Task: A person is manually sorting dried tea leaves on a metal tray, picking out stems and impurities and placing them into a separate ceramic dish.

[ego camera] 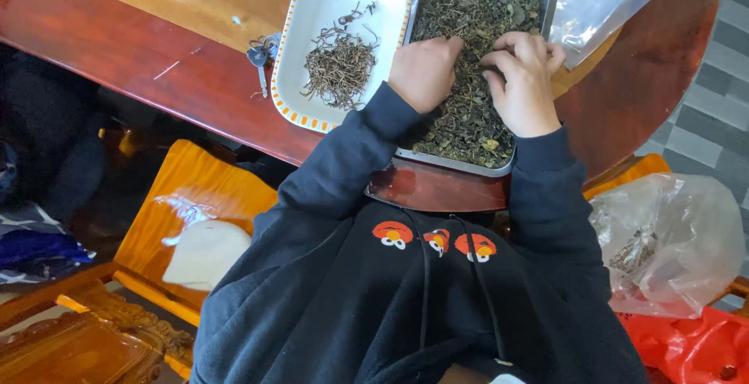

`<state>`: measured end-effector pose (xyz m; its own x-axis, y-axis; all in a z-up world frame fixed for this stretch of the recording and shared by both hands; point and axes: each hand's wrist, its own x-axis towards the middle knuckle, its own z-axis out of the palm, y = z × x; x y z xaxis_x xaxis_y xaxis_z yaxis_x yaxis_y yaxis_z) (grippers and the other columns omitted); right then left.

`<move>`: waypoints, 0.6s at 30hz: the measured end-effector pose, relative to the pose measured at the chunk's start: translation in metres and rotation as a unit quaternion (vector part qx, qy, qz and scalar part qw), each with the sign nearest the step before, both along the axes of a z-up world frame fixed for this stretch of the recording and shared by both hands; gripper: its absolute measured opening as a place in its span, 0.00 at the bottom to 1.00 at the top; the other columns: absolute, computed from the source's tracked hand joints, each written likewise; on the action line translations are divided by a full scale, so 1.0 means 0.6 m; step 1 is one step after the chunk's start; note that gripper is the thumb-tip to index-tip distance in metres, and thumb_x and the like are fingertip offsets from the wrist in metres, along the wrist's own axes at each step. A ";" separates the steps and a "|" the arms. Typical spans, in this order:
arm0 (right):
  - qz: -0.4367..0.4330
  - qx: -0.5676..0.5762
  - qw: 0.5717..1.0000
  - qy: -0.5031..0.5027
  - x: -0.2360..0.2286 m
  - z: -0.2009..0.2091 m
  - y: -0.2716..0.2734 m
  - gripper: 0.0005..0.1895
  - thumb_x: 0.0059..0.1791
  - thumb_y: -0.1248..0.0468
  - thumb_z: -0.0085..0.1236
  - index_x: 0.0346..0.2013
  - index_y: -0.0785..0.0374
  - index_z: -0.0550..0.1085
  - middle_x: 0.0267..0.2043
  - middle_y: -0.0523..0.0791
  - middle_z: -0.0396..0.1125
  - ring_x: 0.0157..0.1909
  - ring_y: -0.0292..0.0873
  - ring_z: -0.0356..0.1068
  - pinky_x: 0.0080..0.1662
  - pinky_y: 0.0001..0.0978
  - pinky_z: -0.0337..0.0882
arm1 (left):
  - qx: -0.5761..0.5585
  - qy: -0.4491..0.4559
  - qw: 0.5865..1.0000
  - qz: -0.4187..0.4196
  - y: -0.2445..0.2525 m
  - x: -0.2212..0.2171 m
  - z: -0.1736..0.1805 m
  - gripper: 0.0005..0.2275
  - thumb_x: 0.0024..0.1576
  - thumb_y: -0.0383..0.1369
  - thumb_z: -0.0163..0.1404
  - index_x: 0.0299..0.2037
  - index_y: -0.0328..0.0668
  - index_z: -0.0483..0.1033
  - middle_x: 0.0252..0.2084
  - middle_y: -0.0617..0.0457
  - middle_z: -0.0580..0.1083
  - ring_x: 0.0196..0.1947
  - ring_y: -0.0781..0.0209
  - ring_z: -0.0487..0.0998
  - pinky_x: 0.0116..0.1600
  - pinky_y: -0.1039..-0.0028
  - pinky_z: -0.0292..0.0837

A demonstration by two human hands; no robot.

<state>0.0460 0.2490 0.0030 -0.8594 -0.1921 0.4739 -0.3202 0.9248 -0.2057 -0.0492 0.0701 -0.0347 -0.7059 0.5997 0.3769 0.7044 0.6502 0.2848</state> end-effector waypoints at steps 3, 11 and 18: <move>-0.001 0.005 1.000 0.000 -0.002 -0.002 -0.002 0.07 0.51 0.72 0.70 0.36 0.62 0.77 0.51 0.45 0.65 0.57 0.51 0.63 0.58 0.45 0.47 | 0.026 -0.083 0.996 -0.018 -0.021 0.009 0.030 0.03 0.55 0.29 0.48 0.37 0.44 0.69 0.28 0.46 0.76 0.26 0.38 0.78 0.24 0.49 0.69; 0.007 -0.099 0.995 -0.018 0.005 -0.015 0.017 0.06 0.56 0.71 0.64 0.41 0.55 0.76 0.39 0.39 0.69 0.45 0.44 0.69 0.59 0.44 0.50 | 0.155 -0.217 0.960 -0.089 -0.054 0.016 0.064 0.02 0.55 0.27 0.53 0.36 0.45 0.75 0.26 0.46 0.78 0.28 0.38 0.81 0.33 0.52 0.78; 0.043 -0.204 0.978 -0.008 0.028 0.022 -0.030 0.05 0.56 0.68 0.66 0.44 0.56 0.78 0.37 0.39 0.71 0.41 0.43 0.70 0.58 0.38 0.55 | 0.251 -0.291 0.920 -0.078 -0.044 0.030 0.050 0.04 0.54 0.32 0.56 0.38 0.53 0.78 0.29 0.51 0.80 0.34 0.41 0.83 0.39 0.54 0.78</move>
<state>0.0630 0.2308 0.0161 -0.8558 -0.0618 0.5136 -0.3876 0.7343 -0.5573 -0.0312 0.0437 -0.0046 -0.7964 0.5636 0.2195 0.4111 0.2382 0.8799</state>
